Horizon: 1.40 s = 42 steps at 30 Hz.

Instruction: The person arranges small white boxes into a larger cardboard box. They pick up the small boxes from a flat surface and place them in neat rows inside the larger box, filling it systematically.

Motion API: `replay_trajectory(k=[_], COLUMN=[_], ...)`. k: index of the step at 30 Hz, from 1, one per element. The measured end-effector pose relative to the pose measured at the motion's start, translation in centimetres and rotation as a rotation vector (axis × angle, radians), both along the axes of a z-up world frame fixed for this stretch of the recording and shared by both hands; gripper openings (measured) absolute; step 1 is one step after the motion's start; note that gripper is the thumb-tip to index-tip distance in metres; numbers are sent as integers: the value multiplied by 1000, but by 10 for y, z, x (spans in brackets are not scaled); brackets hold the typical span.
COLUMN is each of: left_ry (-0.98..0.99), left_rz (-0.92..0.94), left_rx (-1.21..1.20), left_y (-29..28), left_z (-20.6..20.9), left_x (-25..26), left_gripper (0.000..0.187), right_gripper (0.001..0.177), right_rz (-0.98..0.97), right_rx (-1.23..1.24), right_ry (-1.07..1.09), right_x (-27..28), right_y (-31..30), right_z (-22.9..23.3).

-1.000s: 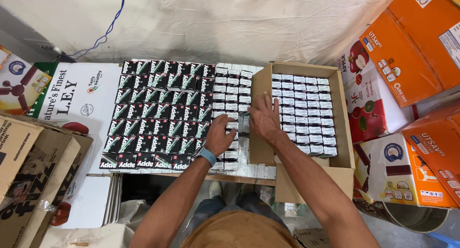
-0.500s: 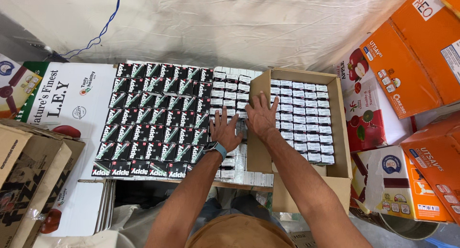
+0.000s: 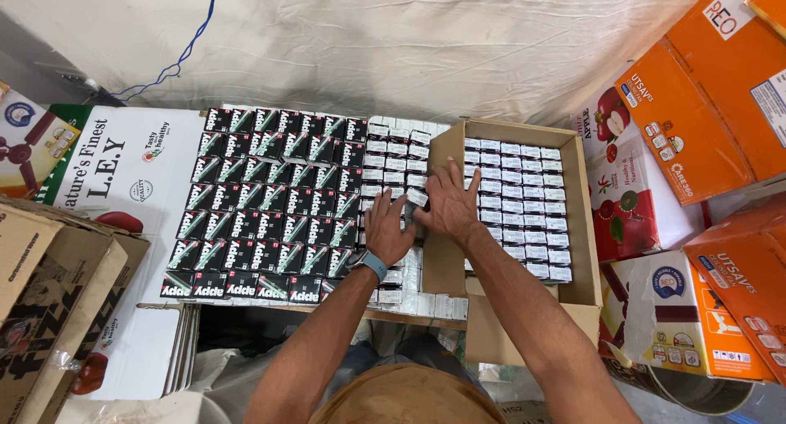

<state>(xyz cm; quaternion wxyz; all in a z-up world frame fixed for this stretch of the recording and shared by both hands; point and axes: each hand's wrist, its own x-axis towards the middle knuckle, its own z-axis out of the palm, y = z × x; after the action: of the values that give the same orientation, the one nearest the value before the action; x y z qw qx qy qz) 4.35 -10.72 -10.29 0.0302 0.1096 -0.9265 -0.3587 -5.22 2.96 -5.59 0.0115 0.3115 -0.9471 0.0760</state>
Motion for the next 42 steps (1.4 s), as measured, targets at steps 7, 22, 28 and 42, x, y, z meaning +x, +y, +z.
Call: replay_trajectory(k=[7,22,28,42], left_ry=[-80,-111,-151,23], left_rz=[74,-51,-264,-458], left_rx=[798,1067,628,399], left_y=[7,66,75,76], left_z=[45,128,98,51], left_x=[-4,22,27,42], left_gripper=[75,69,52,69], right_gripper=[37,57,53,52], right_rz=[5,-100,-81,-46], right_rx=[-182,-575,-483,-225], right_ry=[22,-696,-778,-822], right_x=[8,53,73,74], right_y=[31,137,156,150], right_z=[4,127,118,52])
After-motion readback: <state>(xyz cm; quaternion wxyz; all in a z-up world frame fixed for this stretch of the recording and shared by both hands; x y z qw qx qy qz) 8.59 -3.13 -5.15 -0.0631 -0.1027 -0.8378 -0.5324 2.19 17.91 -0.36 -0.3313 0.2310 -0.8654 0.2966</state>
